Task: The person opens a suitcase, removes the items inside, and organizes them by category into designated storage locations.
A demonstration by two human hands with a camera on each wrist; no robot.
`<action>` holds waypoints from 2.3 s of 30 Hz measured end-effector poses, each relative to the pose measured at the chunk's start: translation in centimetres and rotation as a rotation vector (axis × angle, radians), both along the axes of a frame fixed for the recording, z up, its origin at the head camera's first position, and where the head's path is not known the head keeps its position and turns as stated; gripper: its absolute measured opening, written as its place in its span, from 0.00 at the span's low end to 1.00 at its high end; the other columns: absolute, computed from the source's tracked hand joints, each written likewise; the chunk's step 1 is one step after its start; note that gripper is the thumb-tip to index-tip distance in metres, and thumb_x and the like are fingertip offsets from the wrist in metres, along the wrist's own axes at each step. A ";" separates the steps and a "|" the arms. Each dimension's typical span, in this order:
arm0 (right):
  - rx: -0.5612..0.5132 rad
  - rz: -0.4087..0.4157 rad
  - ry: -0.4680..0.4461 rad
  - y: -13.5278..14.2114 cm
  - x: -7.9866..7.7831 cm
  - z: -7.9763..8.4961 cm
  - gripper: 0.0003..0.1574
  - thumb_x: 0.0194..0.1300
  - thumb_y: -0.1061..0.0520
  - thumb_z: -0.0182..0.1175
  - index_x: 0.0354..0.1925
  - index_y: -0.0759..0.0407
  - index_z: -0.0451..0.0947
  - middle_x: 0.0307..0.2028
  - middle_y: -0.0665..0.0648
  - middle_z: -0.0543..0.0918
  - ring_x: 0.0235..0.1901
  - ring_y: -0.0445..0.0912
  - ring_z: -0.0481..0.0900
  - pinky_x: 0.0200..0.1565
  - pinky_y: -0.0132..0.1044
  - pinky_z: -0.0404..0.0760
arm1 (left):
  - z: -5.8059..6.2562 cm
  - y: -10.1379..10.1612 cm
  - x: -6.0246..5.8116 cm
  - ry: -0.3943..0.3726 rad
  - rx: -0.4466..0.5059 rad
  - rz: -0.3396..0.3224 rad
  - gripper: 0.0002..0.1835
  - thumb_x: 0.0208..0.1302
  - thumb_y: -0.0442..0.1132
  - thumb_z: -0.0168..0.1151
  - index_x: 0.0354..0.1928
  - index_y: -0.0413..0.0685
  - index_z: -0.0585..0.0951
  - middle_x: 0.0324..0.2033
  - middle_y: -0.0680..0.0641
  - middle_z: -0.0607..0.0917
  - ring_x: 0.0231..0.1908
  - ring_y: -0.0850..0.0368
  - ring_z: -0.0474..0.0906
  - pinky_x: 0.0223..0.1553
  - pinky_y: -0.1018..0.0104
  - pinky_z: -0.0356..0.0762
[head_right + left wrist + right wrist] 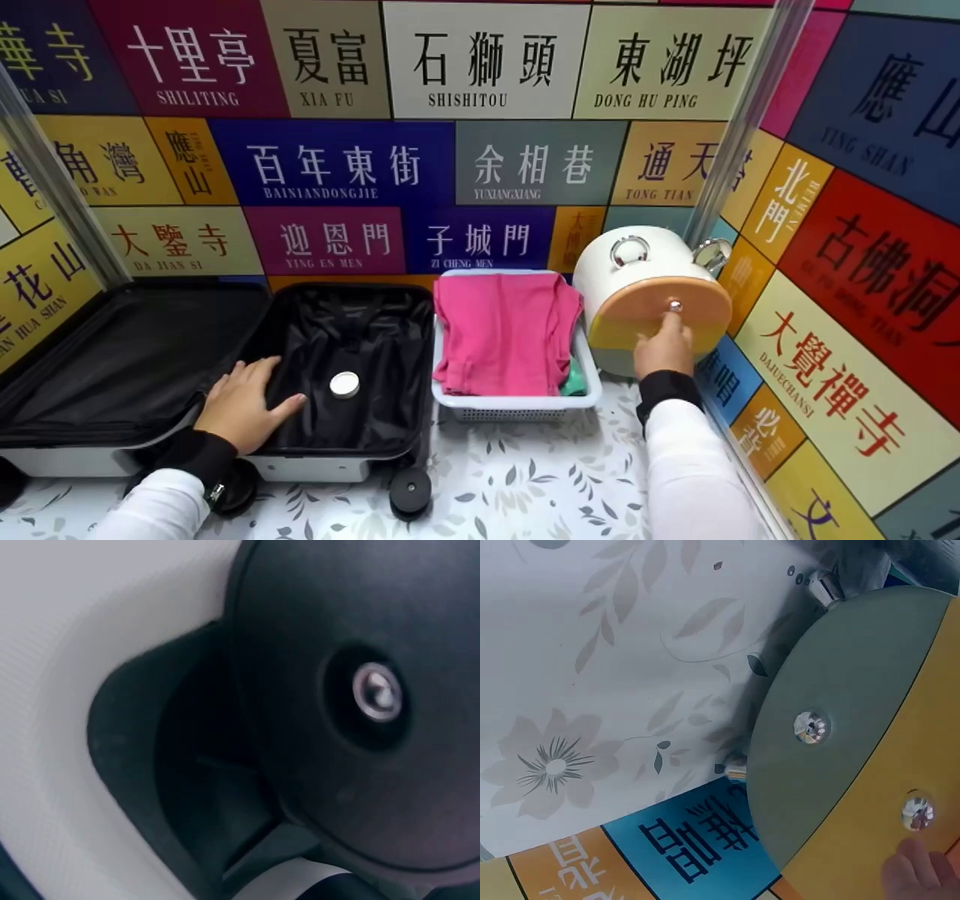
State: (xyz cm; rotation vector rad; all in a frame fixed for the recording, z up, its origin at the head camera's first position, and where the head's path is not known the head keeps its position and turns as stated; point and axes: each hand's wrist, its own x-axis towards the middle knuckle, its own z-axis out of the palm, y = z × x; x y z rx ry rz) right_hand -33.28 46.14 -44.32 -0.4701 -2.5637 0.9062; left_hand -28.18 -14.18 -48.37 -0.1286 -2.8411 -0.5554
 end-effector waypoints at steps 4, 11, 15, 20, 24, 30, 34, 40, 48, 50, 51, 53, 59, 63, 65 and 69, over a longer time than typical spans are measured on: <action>0.086 0.083 -0.077 0.3 0.0 -0.2 0.33 0.76 0.58 0.58 0.71 0.75 0.64 0.62 0.84 0.71 0.64 0.77 0.67 0.66 0.70 0.68 | 0.0 0.2 0.0 0.000 -0.002 0.001 0.46 0.65 0.62 0.69 0.75 0.38 0.70 0.72 0.29 0.73 0.75 0.22 0.60 0.76 0.27 0.54; 0.124 0.149 -0.156 0.7 0.0 -0.3 0.36 0.75 0.58 0.56 0.72 0.78 0.61 0.67 0.85 0.66 0.66 0.77 0.65 0.69 0.72 0.65 | 0.2 0.3 -0.1 -0.002 -0.003 -0.003 0.46 0.65 0.62 0.69 0.75 0.38 0.70 0.72 0.29 0.73 0.75 0.22 0.60 0.76 0.28 0.54; 0.151 0.173 -0.206 1.0 0.0 -0.5 0.38 0.76 0.58 0.55 0.73 0.79 0.59 0.68 0.85 0.64 0.66 0.78 0.65 0.69 0.73 0.65 | 0.0 0.1 -0.2 -0.002 -0.012 -0.001 0.46 0.65 0.63 0.68 0.75 0.39 0.70 0.72 0.29 0.73 0.75 0.22 0.60 0.76 0.28 0.54; 0.241 0.202 -0.202 1.6 0.1 -1.0 0.36 0.73 0.61 0.53 0.72 0.80 0.61 0.67 0.85 0.66 0.64 0.79 0.66 0.69 0.74 0.65 | -0.2 -0.2 -0.3 -0.006 -0.011 -0.001 0.46 0.66 0.63 0.68 0.75 0.39 0.69 0.72 0.29 0.72 0.76 0.22 0.59 0.77 0.28 0.53; 0.278 0.207 -0.186 1.9 0.1 -1.3 0.35 0.71 0.63 0.52 0.71 0.80 0.62 0.66 0.85 0.67 0.64 0.80 0.67 0.68 0.74 0.66 | -0.2 -0.2 -0.3 -0.016 -0.008 0.001 0.46 0.67 0.62 0.68 0.76 0.39 0.68 0.73 0.29 0.71 0.76 0.23 0.59 0.77 0.27 0.52; 0.267 0.196 -0.185 1.9 0.3 -1.1 0.34 0.72 0.63 0.53 0.71 0.79 0.63 0.66 0.84 0.67 0.63 0.79 0.68 0.68 0.74 0.66 | -0.1 -0.1 -0.1 -0.018 -0.001 0.001 0.46 0.66 0.63 0.68 0.76 0.39 0.69 0.73 0.29 0.72 0.76 0.23 0.59 0.77 0.28 0.52; 0.274 0.189 -0.172 1.9 0.4 -1.2 0.34 0.72 0.64 0.53 0.70 0.79 0.64 0.66 0.84 0.68 0.63 0.78 0.68 0.68 0.74 0.66 | -0.1 0.0 -0.1 -0.017 -0.003 0.001 0.46 0.66 0.63 0.68 0.76 0.39 0.69 0.73 0.29 0.72 0.76 0.23 0.59 0.77 0.28 0.53; 0.281 0.173 -0.132 2.1 0.3 -1.3 0.31 0.72 0.64 0.54 0.69 0.79 0.68 0.64 0.84 0.72 0.63 0.78 0.70 0.67 0.73 0.67 | -0.2 -0.1 -0.2 -0.024 -0.005 0.003 0.46 0.66 0.63 0.67 0.76 0.39 0.69 0.73 0.29 0.71 0.76 0.23 0.59 0.77 0.28 0.52; 0.297 0.121 -0.079 1.8 0.0 -1.1 0.26 0.74 0.62 0.56 0.64 0.76 0.74 0.59 0.82 0.77 0.58 0.77 0.75 0.62 0.73 0.72 | 0.0 0.1 -0.3 -0.023 -0.007 0.003 0.46 0.66 0.63 0.68 0.76 0.39 0.69 0.73 0.29 0.71 0.76 0.22 0.59 0.77 0.28 0.52; 0.296 0.105 -0.067 1.7 -0.3 -1.0 0.24 0.75 0.61 0.57 0.62 0.75 0.75 0.57 0.81 0.79 0.56 0.76 0.76 0.61 0.72 0.73 | 0.1 0.1 -0.3 -0.029 -0.009 0.004 0.46 0.67 0.63 0.67 0.76 0.39 0.69 0.73 0.29 0.71 0.76 0.23 0.58 0.77 0.28 0.52; 0.298 0.096 -0.060 1.7 -0.4 -1.0 0.23 0.75 0.60 0.57 0.61 0.75 0.76 0.56 0.81 0.80 0.54 0.76 0.77 0.60 0.72 0.73 | 0.0 0.1 -0.3 -0.030 -0.010 0.004 0.46 0.67 0.63 0.67 0.76 0.39 0.69 0.73 0.29 0.71 0.76 0.23 0.58 0.78 0.28 0.52; 0.298 0.073 -0.048 1.6 -0.6 -1.1 0.21 0.76 0.60 0.58 0.59 0.74 0.78 0.54 0.80 0.81 0.52 0.75 0.78 0.58 0.72 0.74 | 0.0 0.1 -0.3 -0.031 -0.009 0.006 0.46 0.67 0.62 0.68 0.76 0.39 0.69 0.73 0.29 0.71 0.76 0.23 0.58 0.77 0.28 0.52; 0.283 0.009 -0.027 1.6 -0.9 -1.7 0.17 0.77 0.59 0.57 0.56 0.70 0.81 0.51 0.78 0.83 0.50 0.75 0.78 0.54 0.72 0.75 | -0.2 0.1 -0.3 -0.044 -0.014 0.008 0.47 0.67 0.63 0.67 0.76 0.39 0.68 0.74 0.29 0.71 0.77 0.23 0.57 0.78 0.28 0.51; 0.277 -0.015 -0.007 1.7 -0.9 -1.9 0.16 0.77 0.60 0.56 0.54 0.69 0.81 0.50 0.78 0.83 0.50 0.75 0.79 0.55 0.71 0.75 | -0.3 0.1 -0.4 -0.041 -0.015 0.005 0.47 0.67 0.63 0.67 0.76 0.40 0.68 0.74 0.29 0.71 0.77 0.23 0.58 0.78 0.28 0.51; 0.276 -0.020 0.000 1.7 -1.0 -1.9 0.16 0.78 0.60 0.56 0.54 0.70 0.82 0.50 0.78 0.83 0.51 0.75 0.79 0.55 0.71 0.75 | -0.3 0.2 -0.5 -0.042 -0.015 0.004 0.47 0.66 0.63 0.67 0.76 0.40 0.68 0.74 0.29 0.71 0.77 0.23 0.58 0.78 0.29 0.52; 0.277 -0.026 0.014 1.5 -1.0 -1.9 0.16 0.77 0.61 0.55 0.53 0.71 0.82 0.49 0.78 0.83 0.50 0.75 0.79 0.55 0.71 0.75 | -0.4 0.2 -0.4 -0.041 -0.015 0.008 0.47 0.66 0.64 0.68 0.76 0.40 0.69 0.73 0.30 0.71 0.77 0.23 0.58 0.78 0.29 0.52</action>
